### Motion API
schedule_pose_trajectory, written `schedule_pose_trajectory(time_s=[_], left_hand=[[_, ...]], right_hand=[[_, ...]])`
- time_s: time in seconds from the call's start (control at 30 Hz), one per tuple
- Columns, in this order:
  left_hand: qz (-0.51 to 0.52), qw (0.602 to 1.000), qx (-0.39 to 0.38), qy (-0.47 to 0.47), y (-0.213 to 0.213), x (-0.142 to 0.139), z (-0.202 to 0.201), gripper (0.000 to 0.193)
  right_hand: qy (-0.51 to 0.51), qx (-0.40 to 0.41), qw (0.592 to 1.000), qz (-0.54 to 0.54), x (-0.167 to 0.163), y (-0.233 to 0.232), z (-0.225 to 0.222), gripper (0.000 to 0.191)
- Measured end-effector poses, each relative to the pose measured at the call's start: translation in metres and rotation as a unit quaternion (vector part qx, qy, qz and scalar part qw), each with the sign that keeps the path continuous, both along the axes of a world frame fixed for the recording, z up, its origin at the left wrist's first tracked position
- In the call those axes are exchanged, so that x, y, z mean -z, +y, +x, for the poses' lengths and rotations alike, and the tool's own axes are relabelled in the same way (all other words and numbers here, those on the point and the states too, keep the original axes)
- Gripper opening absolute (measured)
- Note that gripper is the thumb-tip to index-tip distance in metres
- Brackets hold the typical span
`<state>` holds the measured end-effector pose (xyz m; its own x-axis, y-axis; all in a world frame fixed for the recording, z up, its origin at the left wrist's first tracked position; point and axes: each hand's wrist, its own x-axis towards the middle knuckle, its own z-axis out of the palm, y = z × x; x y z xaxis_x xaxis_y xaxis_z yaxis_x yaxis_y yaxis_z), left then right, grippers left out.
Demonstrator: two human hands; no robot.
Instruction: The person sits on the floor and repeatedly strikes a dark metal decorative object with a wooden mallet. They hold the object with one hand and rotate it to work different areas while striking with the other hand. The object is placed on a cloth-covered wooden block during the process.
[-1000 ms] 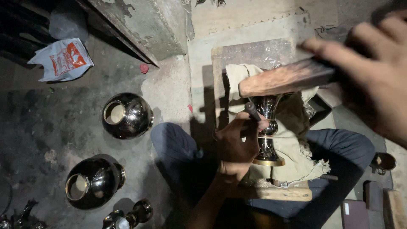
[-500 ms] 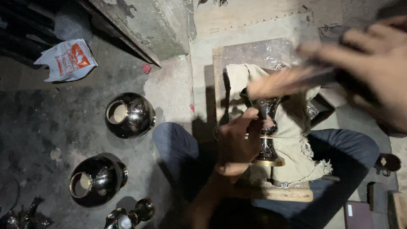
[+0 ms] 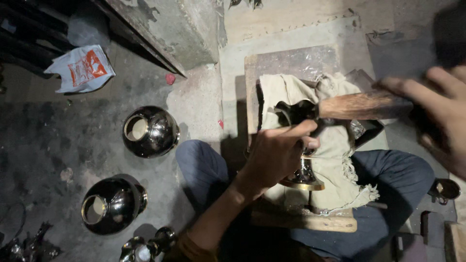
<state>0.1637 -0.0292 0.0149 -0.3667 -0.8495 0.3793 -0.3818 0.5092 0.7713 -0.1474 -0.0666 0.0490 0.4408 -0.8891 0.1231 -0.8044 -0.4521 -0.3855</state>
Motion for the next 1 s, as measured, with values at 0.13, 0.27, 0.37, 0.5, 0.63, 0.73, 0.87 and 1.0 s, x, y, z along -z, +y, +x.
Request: schedule_pose_trajectory(time_s=[0.13, 0.27, 0.37, 0.5, 0.63, 0.73, 0.87, 1.0], left_hand=[[-0.041, 0.999, 0.016, -0.023, -0.002, 0.0, 0.0, 0.02], [-0.079, 0.995, 0.068, -0.006, -0.006, 0.007, 0.0, 0.018], [-0.061, 0.994, 0.093, -0.009, -0.01, 0.012, -0.003, 0.019], [-0.065, 0.992, 0.104, 0.011, -0.009, 0.011, 0.0, 0.026], [-0.046, 0.993, 0.108, 0.013, -0.002, 0.001, 0.006, 0.031], [-0.051, 0.995, 0.083, -0.002, 0.002, -0.005, 0.007, 0.03], [-0.088, 0.996, 0.01, 0.0, 0.011, -0.004, 0.003, 0.025], [-0.078, 0.997, 0.009, -0.006, 0.014, 0.003, 0.002, 0.036]], right_hand=[[-0.012, 0.084, 0.996, -0.035, -0.007, 0.018, 0.011, 0.072], [0.082, 0.086, 0.993, -0.021, -0.017, 0.039, 0.029, 0.072], [-0.014, 0.083, 0.995, -0.053, -0.021, 0.044, 0.032, 0.073], [0.16, 0.093, 0.983, -0.012, -0.018, 0.042, 0.028, 0.083], [0.124, 0.1, 0.987, -0.016, -0.014, 0.041, 0.025, 0.083], [0.268, 0.121, 0.955, -0.026, -0.013, 0.043, 0.023, 0.092], [0.028, 0.106, 0.993, -0.044, -0.019, 0.041, 0.017, 0.08], [-0.085, 0.109, 0.99, -0.022, -0.023, 0.038, 0.018, 0.072]])
